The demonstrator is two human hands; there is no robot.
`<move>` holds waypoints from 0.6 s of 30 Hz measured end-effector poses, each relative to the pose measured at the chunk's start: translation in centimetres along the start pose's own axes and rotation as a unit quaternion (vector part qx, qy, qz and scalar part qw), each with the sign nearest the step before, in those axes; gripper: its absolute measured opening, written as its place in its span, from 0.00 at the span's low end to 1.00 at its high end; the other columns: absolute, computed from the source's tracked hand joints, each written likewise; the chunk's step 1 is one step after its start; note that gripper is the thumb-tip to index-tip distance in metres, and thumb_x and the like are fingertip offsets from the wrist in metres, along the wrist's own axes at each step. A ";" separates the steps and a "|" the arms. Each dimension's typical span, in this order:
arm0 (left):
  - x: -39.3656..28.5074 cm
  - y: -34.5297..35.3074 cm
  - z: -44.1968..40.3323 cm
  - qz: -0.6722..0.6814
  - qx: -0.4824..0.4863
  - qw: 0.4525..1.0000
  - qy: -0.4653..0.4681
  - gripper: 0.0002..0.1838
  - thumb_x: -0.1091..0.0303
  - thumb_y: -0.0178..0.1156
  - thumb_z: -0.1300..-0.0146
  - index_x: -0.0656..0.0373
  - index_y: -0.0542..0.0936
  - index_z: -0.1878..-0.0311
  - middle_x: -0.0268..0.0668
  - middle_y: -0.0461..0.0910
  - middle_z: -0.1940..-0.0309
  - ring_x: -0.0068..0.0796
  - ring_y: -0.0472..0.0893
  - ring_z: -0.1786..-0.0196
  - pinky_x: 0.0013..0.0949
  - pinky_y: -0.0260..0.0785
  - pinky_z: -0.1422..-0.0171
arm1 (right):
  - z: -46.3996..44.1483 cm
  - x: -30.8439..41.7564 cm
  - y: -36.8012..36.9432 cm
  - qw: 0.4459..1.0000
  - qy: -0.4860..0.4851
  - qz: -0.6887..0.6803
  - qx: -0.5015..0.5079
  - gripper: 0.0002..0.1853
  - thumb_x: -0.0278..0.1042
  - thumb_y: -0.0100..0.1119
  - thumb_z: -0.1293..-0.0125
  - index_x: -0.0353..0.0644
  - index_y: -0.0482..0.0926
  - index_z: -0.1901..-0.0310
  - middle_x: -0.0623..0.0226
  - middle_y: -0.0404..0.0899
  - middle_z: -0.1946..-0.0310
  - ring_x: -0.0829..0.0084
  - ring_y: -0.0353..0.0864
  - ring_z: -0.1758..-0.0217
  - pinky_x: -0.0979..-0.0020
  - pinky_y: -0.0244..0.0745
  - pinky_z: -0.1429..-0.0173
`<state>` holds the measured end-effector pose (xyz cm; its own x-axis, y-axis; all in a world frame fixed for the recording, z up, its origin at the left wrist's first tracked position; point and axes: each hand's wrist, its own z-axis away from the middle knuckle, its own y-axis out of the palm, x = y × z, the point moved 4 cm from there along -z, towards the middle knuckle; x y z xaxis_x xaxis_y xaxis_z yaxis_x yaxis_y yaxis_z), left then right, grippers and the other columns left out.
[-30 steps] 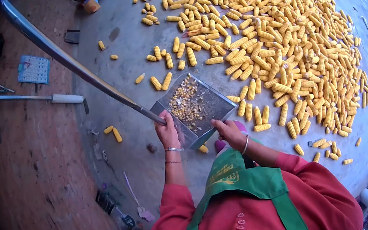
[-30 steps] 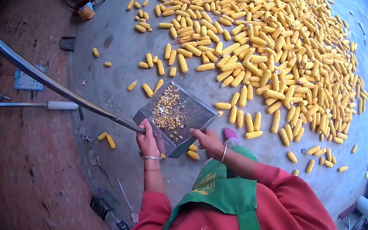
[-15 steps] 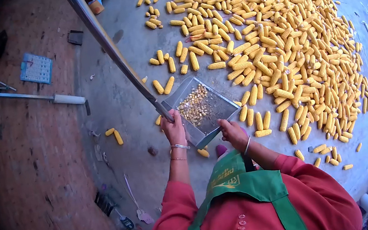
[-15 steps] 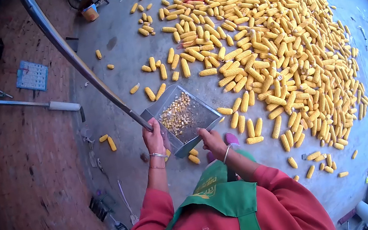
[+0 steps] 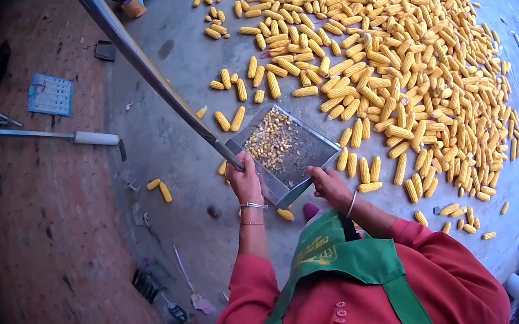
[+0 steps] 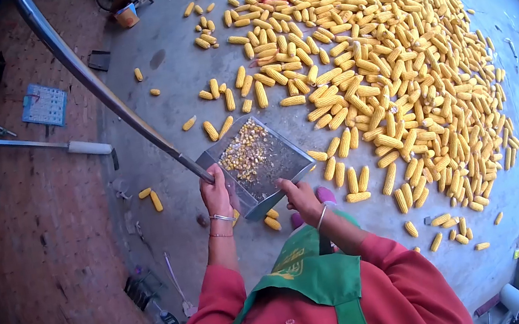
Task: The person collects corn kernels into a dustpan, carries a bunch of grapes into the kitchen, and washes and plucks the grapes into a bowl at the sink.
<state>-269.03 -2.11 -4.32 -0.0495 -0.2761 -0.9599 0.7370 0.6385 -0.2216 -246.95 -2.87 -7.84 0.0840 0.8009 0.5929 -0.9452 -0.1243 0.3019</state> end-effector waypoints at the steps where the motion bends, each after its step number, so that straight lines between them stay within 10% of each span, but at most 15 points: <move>1: -0.8 -0.7 0.4 -0.026 -0.005 0.999 0.018 0.09 0.69 0.57 0.38 0.66 0.75 0.60 0.35 0.74 0.67 0.25 0.73 0.65 0.29 0.68 0.58 | 1.8 0.3 0.2 1.000 0.002 0.012 0.029 0.17 0.50 0.55 0.39 0.46 0.67 0.74 0.79 0.58 0.83 0.83 0.57 0.82 0.77 0.59 0.76; 18: -0.5 -0.7 -1.0 0.079 0.024 0.994 -0.066 0.10 0.67 0.56 0.36 0.66 0.75 0.62 0.33 0.72 0.67 0.21 0.70 0.66 0.27 0.66 0.61 | 1.6 1.6 2.1 1.000 0.005 0.020 -0.003 0.17 0.49 0.54 0.39 0.46 0.66 0.75 0.78 0.57 0.82 0.83 0.57 0.80 0.78 0.59 0.74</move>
<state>-270.19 -1.75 -3.86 0.1563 -0.2695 -0.9502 0.7599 0.6474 -0.0586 -248.29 -2.81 -5.10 0.0436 0.8015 0.5964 -0.9495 -0.1523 0.2742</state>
